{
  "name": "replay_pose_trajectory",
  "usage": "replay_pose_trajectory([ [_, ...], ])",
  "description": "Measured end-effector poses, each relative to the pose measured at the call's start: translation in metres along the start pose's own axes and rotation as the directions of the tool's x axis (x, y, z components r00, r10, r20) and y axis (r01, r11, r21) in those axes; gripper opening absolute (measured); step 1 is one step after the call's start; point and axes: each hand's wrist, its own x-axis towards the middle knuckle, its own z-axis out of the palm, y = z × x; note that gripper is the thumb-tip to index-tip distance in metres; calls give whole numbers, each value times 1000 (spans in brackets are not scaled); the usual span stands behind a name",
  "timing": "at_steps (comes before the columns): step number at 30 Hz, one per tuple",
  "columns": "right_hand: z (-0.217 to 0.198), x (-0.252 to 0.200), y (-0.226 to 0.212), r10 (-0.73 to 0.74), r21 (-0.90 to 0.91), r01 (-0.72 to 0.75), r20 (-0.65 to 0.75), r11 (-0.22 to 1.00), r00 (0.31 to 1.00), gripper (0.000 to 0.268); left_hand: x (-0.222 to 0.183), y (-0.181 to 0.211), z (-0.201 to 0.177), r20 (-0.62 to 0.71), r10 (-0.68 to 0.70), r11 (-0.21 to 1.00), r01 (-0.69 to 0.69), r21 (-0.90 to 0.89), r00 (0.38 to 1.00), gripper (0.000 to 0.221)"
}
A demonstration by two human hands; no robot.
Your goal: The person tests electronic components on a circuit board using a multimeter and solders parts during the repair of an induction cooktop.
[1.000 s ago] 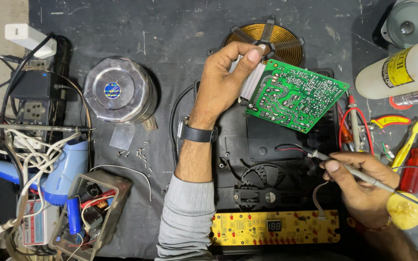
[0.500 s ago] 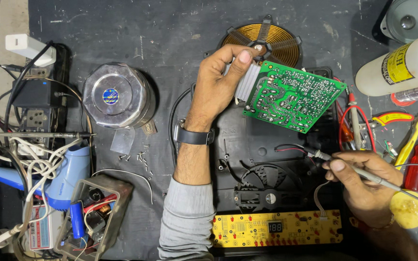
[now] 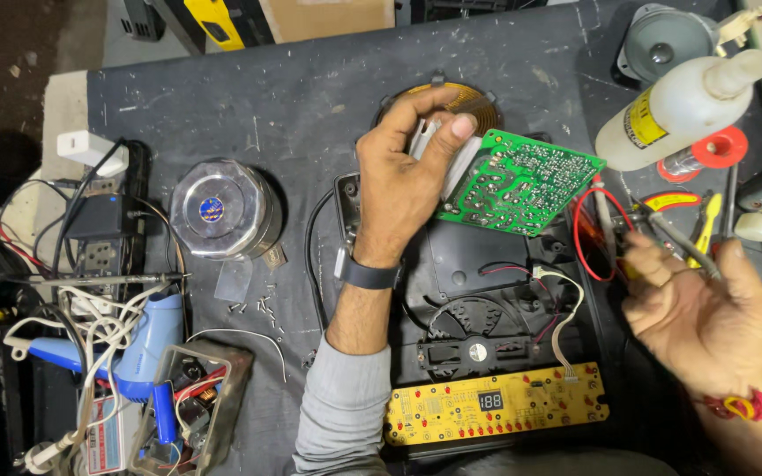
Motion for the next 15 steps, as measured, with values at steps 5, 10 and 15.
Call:
replay_pose_trajectory([
  [5, 48, -26, -15, 121, -45, -113, 289, 993, 950, 74, -37, 48, 9, 176, 119, 971, -151, 186, 977, 31],
  [10, 97, 53, -44, -411, -596, 573, 400, 562, 819, 33, -73, 53, 3, 141, 175, 958, -201, 204, 974, 29],
  [15, 152, 212, -9, -148, -928, 319, 349, -190, 925, 53, -82, 57, 1, 114, 193, 941, -217, 261, 975, 28],
])
